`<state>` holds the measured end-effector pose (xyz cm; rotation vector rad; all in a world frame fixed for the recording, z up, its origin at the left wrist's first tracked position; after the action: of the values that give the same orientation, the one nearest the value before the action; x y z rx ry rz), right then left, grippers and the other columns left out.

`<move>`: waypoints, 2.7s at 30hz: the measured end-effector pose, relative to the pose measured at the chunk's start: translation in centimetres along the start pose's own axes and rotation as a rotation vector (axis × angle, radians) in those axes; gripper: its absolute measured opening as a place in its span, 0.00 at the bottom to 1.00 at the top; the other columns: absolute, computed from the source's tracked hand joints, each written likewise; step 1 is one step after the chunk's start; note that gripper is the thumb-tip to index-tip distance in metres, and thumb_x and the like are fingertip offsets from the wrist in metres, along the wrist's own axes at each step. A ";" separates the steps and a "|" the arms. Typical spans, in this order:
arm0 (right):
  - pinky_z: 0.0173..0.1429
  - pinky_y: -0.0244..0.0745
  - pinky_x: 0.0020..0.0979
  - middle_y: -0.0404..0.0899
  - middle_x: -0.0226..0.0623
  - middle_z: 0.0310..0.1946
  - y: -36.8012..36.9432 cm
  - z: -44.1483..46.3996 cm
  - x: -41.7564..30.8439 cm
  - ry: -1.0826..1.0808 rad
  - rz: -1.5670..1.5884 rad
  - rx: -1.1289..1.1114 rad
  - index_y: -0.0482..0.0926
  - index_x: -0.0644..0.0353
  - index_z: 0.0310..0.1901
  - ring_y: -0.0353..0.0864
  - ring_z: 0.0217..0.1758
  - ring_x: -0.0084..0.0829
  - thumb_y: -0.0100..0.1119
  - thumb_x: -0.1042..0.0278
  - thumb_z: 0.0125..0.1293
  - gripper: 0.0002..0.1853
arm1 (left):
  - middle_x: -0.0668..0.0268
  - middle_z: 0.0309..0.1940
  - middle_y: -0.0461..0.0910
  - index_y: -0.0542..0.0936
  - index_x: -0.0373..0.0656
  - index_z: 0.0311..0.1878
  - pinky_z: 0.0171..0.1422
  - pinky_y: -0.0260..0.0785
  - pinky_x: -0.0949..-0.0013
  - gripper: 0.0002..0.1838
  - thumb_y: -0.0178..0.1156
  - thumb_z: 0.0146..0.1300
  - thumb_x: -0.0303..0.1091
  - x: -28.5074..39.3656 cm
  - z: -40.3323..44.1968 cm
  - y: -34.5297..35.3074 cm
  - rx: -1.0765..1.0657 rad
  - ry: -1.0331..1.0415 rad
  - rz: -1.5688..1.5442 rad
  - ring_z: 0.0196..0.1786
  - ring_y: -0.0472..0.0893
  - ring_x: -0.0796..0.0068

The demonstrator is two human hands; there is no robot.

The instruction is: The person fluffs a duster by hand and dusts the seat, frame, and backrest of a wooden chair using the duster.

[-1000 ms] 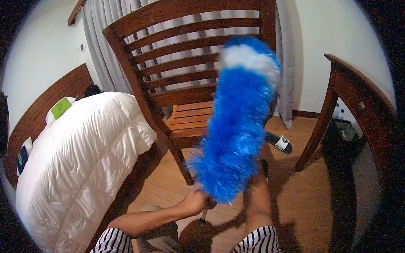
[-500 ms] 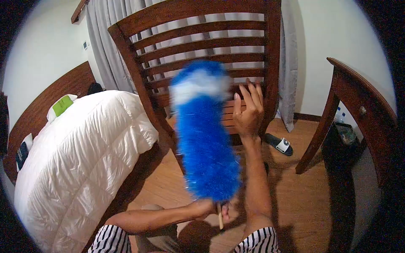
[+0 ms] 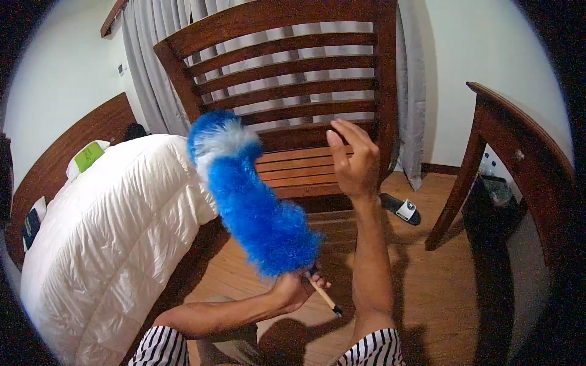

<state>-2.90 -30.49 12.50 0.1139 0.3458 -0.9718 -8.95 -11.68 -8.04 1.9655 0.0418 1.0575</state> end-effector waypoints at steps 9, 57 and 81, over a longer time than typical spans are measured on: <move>0.65 0.75 0.47 0.84 0.55 0.53 1.3 -0.5 1.0 -0.058 -0.171 -0.063 0.86 0.70 0.48 0.81 0.60 0.52 0.61 0.56 0.73 0.20 | 0.62 0.31 0.74 0.72 0.40 0.42 0.56 0.76 0.57 0.22 0.38 0.84 0.47 -0.1 -1.4 0.5 -0.247 -0.175 0.516 0.35 0.77 0.67; 0.72 0.68 0.51 0.77 0.54 0.62 2.0 -1.2 1.6 -0.205 -0.368 -0.159 0.75 0.62 0.68 0.73 0.65 0.51 0.66 0.61 0.70 0.27 | 0.58 0.36 0.80 0.80 0.38 0.43 0.44 0.71 0.54 0.09 0.56 0.72 0.34 10.5 -1.5 -3.4 0.388 1.199 1.131 0.39 0.79 0.60; 0.77 0.61 0.52 0.63 0.56 0.70 1.0 -1.8 2.8 -0.096 -0.533 -0.121 0.68 0.58 0.74 0.61 0.73 0.54 0.69 0.62 0.67 0.35 | 0.42 0.36 0.78 0.78 0.30 0.45 0.50 0.69 0.45 0.13 0.51 0.58 0.22 12.2 -1.4 -2.8 0.211 1.137 1.220 0.41 0.75 0.37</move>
<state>-1.06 -31.67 9.79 -0.1436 0.3526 -1.4738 -1.14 -4.14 -1.63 1.1568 -0.4943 2.9213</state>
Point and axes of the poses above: each hand's wrist, its own z-axis towards the middle knuckle, its own y-axis out of the palm, x = y × z, the point moved 2 cm from there along z, towards the middle knuckle
